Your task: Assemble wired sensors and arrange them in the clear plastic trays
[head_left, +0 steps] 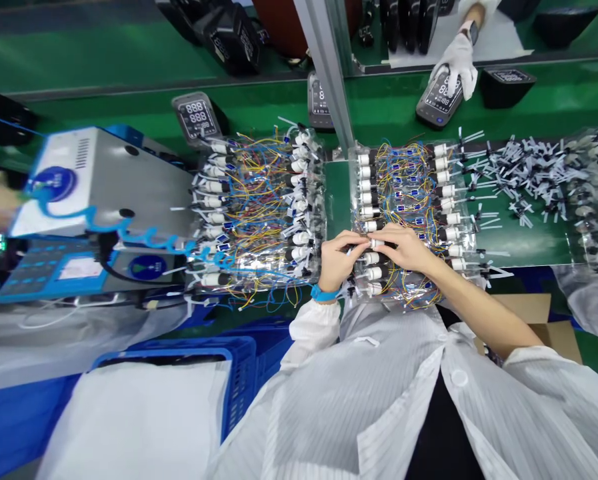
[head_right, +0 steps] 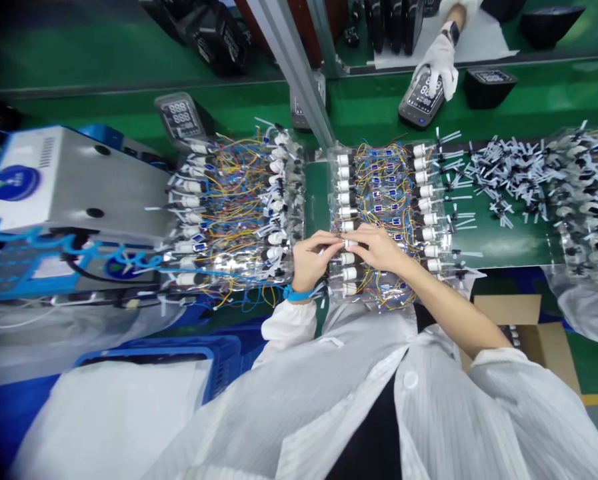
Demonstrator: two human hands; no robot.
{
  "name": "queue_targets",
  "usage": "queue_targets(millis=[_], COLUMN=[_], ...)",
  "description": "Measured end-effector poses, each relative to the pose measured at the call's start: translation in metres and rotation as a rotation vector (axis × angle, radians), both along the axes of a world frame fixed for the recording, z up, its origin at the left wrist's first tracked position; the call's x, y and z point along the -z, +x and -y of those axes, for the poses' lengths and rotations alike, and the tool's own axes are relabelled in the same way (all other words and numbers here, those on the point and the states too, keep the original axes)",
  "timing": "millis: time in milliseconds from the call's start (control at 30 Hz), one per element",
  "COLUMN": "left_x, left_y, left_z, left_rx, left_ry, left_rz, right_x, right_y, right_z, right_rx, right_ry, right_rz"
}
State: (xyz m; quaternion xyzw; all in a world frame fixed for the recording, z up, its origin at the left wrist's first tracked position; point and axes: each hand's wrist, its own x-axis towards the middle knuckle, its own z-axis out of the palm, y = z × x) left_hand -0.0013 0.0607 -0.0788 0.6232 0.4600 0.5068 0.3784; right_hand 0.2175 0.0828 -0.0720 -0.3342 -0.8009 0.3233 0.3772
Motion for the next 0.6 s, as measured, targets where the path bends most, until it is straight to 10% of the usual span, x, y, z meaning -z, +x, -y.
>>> queue_targets(millis=[600], left_x=[-0.0039], left_y=[0.0017], left_z=[0.0053], left_rx=[-0.052], left_ry=[-0.082], left_rz=[-0.032], right_x=[0.0003], right_y=[-0.0003], right_z=[0.0026], right_rx=[0.082], right_ry=[-0.007], right_rz=[-0.02])
